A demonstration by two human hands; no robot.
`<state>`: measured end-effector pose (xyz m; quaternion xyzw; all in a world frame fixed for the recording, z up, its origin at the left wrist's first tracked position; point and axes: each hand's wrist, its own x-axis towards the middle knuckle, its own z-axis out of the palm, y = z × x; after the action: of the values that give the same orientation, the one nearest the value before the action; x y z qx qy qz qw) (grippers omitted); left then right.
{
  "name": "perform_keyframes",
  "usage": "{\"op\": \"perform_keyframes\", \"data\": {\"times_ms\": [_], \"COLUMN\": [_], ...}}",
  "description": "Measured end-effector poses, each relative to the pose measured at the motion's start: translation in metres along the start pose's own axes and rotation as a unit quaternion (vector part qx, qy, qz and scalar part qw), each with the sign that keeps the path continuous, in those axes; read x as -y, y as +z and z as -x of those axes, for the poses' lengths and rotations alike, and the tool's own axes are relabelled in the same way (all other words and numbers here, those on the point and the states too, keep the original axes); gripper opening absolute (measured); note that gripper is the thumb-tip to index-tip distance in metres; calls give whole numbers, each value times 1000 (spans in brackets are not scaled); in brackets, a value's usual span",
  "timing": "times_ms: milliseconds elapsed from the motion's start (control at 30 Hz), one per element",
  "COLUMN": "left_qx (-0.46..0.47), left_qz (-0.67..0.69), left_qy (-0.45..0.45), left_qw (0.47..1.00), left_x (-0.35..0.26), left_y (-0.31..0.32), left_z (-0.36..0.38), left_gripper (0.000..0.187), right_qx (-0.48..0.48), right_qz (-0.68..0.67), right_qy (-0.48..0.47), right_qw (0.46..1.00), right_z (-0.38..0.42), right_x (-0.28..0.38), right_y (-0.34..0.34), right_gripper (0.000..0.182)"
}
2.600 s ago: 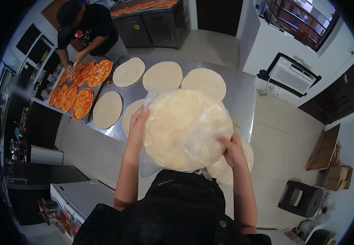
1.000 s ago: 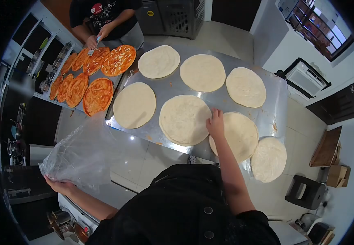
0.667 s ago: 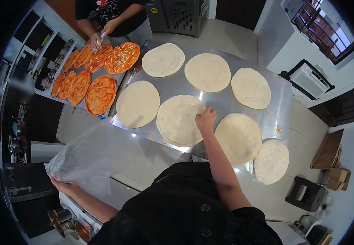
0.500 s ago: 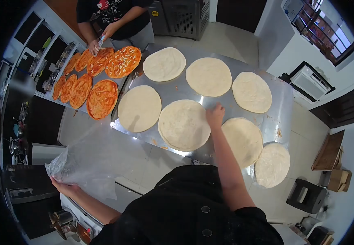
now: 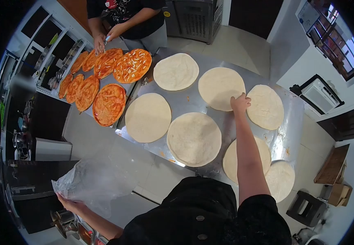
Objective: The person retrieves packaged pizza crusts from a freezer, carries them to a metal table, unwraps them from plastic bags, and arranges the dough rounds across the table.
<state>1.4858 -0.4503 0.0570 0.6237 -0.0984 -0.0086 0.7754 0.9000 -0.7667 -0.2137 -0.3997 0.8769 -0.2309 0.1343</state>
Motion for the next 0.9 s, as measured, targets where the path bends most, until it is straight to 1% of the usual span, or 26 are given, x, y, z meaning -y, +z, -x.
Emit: {"op": "perform_keyframes", "data": {"times_ms": [100, 167, 200, 267, 300, 367, 400, 467, 500, 567, 600, 667, 700, 767, 800, 833, 867, 900], "left_qx": [13, 27, 26, 26, 26, 29, 28, -4, -4, 8, 14, 27, 35, 42, 45, 45, 43, 46], "left_qz": [11, 9, 10, 21, 20, 10, 9, -8, -9, -9, -13, -4, -5, -2, -3, 7, 18, 19], "left_qy": [-7, -5, -5, -33, -33, -12, -12, 1, 0, -12, -17, -13, -18, 2, 1, -5, -11, -13], "left_qw": [1000, 1000, 1000, 999, 999, 999, 999, 1000, 1000, 1000, 1000, 1000, 999, 999, 999, 999, 999, 999], "left_x": [6, 9, 9, 5, 7, 11, 10, 8, 8, 8, 10, 15, 15, 13, 13, 14, 15, 15], "left_y": [5, 11, 15, 20, 19, 15, 17, 22, 22, 21, 19, 18, 22, 27, 29, 31, 34, 38], "left_z": [-2, 1, 4, 8, 7, 2, 3, 8, 8, 8, 6, 0, 2, 3, 2, 1, 1, 3], "left_gripper": [59, 55, 55, 54, 54, 54, 54, 55, 55, 56, 56, 65, 65, 66, 66, 63, 61, 61], "right_qx": [-27, -83, -83, -119, -118, -168, -168, -124, -124, -178, -179, -181, -185, -44, -22, 34, 90, 98], "right_qz": [0, 3, 3, -11, -10, -19, -19, -50, -49, -64, -58, -52, -47, -126, -111, -149, -185, -169], "right_qy": [-3, -35, -36, -54, -53, -84, -84, -47, -46, -156, -150, -196, -189, -111, -114, -25, 64, 82], "right_qw": [1000, 996, 996, 991, 992, 982, 982, 990, 990, 970, 971, 963, 963, 985, 987, 988, 976, 977], "right_z": [10, 12, 11, 11, 14, 19, 24, 31, 30, 28, 30, 33, 29, 20, 14, 18, 23, 18], "right_x": [7, 11, 13, 15, 17, 22, 28, 38, 37, 30, 31, 33, 20, -4, -26, -39, -50, -74], "right_y": [5, 9, 11, 15, 15, 16, 13, 6, 12, 22, 21, 16, 11, -1, -9, -33, -59, -66], "right_gripper": [65, 62, 62, 58, 58, 59, 59, 57, 57, 55, 55, 53, 53, 55, 56, 55, 55, 54]}}
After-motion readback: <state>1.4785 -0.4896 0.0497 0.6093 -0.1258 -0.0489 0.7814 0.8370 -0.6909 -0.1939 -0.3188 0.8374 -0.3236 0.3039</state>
